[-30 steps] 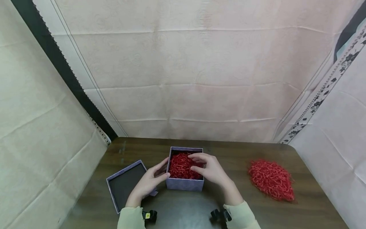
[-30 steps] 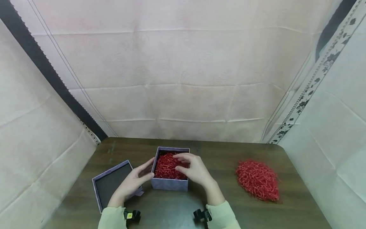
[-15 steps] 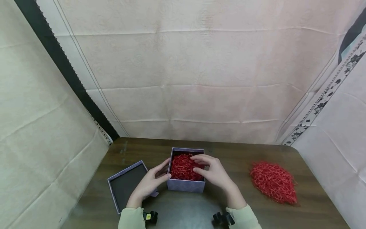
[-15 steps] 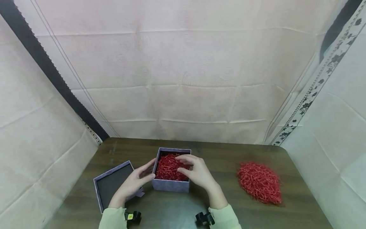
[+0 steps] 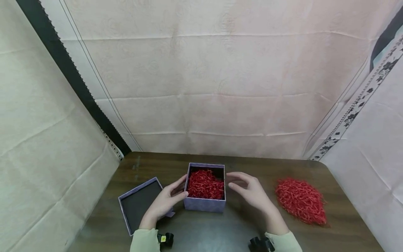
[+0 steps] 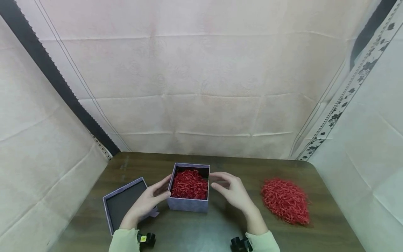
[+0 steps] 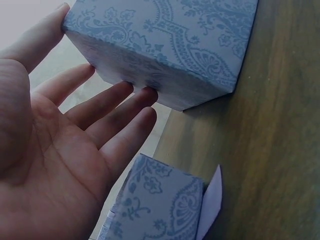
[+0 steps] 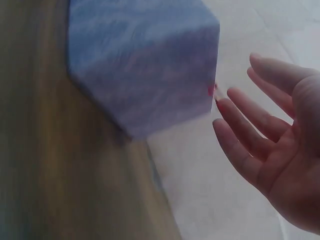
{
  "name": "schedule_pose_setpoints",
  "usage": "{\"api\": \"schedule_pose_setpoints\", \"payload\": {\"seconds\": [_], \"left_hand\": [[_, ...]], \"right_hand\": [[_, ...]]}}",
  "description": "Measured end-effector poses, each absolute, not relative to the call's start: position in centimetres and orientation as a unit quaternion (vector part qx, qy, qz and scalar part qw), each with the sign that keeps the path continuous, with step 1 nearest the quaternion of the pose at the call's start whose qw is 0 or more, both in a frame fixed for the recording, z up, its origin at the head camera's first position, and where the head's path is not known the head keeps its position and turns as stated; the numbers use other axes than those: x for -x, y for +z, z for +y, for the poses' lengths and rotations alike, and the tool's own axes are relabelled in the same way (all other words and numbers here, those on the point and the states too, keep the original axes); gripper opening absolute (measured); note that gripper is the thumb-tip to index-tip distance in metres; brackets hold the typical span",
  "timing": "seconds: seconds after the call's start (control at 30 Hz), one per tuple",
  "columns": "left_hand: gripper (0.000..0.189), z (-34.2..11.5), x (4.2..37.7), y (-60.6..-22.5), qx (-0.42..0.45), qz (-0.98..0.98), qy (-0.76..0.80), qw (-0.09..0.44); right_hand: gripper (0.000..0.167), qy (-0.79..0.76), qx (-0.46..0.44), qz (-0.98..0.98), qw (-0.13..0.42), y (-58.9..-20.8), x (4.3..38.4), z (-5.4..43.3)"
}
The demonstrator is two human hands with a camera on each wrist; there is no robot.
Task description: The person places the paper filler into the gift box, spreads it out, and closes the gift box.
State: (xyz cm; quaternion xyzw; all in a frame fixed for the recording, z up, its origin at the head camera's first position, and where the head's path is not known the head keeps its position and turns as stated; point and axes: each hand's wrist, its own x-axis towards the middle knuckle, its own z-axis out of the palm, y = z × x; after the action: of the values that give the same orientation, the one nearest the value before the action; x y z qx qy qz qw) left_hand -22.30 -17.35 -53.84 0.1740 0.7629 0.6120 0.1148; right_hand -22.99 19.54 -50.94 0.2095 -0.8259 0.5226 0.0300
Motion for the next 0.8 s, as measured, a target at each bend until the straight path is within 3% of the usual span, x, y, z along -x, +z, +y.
{"api": "schedule_pose_setpoints", "payload": {"seconds": [0.4, 0.63, 0.8], "left_hand": [[0.068, -17.5, 22.5, -53.9, -0.175, 0.766, 0.608, 0.111], [0.069, -17.3, 22.5, -53.8, -0.174, 0.765, 0.609, 0.114], [0.068, -17.4, 22.5, -54.0, -0.173, 0.764, 0.612, 0.113]], "right_hand": [[0.041, 0.454, -0.128, -0.88, 0.053, -53.0, 20.8, 27.2], [0.042, 0.349, -0.135, -0.917, 0.138, -53.1, 19.5, 30.9], [0.052, 0.291, -0.124, -0.932, 0.177, -52.0, 18.5, 34.4]]}}
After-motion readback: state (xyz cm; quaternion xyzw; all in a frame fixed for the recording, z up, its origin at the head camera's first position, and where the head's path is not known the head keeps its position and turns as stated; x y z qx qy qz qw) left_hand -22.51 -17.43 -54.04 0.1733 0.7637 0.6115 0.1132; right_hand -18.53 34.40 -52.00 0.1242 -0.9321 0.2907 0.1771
